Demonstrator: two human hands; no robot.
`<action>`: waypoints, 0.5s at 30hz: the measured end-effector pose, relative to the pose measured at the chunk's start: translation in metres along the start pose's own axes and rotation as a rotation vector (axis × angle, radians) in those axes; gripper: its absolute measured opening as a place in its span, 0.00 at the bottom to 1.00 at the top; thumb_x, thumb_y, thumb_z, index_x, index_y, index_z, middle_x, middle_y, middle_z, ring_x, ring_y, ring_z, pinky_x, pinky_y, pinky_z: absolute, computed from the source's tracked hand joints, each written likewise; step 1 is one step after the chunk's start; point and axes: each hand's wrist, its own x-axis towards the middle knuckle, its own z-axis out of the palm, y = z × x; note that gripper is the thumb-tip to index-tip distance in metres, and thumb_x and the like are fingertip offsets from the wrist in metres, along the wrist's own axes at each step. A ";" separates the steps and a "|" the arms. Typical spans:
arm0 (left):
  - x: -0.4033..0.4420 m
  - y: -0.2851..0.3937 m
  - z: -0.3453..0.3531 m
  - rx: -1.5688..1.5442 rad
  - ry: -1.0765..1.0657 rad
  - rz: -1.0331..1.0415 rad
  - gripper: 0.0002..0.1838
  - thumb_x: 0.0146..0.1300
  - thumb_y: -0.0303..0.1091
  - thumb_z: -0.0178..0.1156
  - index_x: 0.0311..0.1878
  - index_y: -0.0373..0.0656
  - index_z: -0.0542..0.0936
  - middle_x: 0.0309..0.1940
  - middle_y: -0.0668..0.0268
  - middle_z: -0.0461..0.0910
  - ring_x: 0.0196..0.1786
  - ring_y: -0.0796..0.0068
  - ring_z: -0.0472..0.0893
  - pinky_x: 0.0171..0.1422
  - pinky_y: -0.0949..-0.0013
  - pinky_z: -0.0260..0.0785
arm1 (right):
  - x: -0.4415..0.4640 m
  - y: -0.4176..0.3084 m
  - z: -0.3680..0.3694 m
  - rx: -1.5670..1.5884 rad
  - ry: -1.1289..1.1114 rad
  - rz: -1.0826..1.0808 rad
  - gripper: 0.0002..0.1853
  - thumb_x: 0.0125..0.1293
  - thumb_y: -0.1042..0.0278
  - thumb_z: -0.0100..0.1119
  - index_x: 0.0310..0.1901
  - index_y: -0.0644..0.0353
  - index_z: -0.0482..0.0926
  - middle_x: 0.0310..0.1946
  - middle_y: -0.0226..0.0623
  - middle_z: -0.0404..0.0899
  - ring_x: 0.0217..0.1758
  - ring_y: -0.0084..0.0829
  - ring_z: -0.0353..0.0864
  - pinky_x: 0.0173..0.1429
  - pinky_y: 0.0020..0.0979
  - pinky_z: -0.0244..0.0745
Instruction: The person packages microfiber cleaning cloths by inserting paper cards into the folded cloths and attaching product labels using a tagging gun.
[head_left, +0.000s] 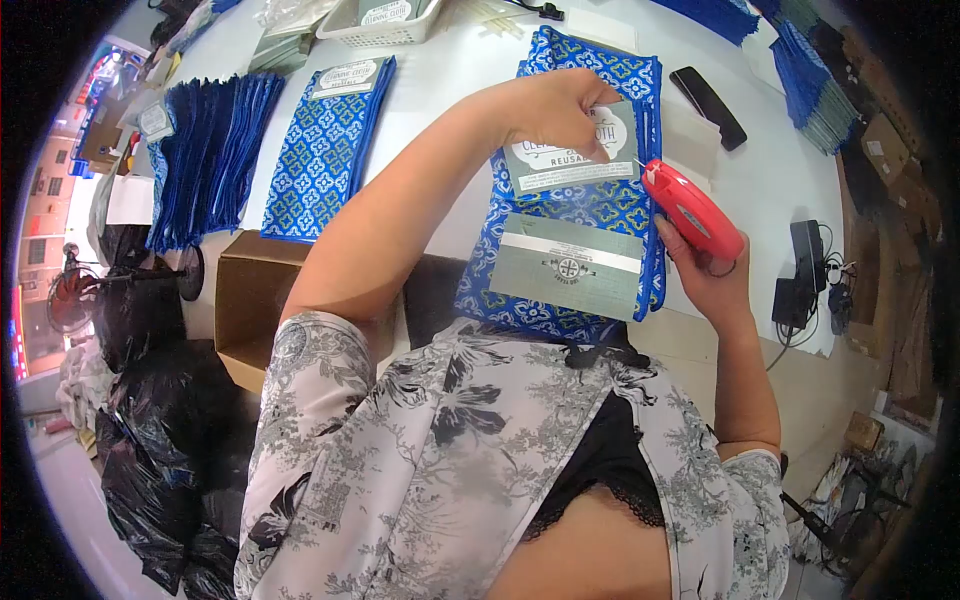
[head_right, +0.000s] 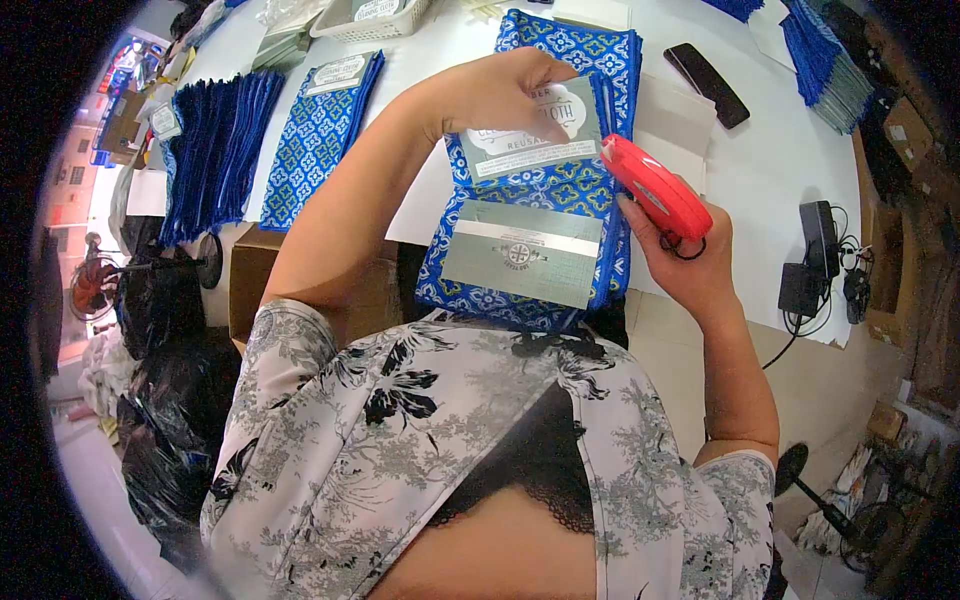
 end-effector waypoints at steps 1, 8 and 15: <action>0.001 -0.002 0.000 0.015 0.003 0.005 0.20 0.47 0.29 0.72 0.46 0.36 0.84 0.37 0.63 0.86 0.38 0.75 0.83 0.47 0.72 0.74 | 0.000 0.000 0.000 0.002 -0.002 0.001 0.13 0.65 0.72 0.68 0.49 0.68 0.82 0.32 0.28 0.83 0.32 0.15 0.77 0.35 0.21 0.72; 0.003 -0.004 0.001 0.008 0.002 0.039 0.20 0.47 0.28 0.72 0.47 0.36 0.83 0.37 0.63 0.86 0.37 0.77 0.83 0.46 0.71 0.74 | 0.000 -0.006 -0.004 -0.054 0.001 0.044 0.13 0.65 0.70 0.70 0.47 0.67 0.83 0.28 0.26 0.80 0.28 0.13 0.75 0.30 0.19 0.69; -0.001 0.000 -0.001 0.048 0.027 0.021 0.21 0.46 0.28 0.72 0.47 0.36 0.83 0.37 0.62 0.86 0.38 0.75 0.84 0.47 0.72 0.74 | 0.003 -0.009 -0.004 -0.160 -0.045 0.058 0.13 0.63 0.67 0.72 0.44 0.67 0.84 0.24 0.25 0.79 0.24 0.12 0.72 0.27 0.19 0.66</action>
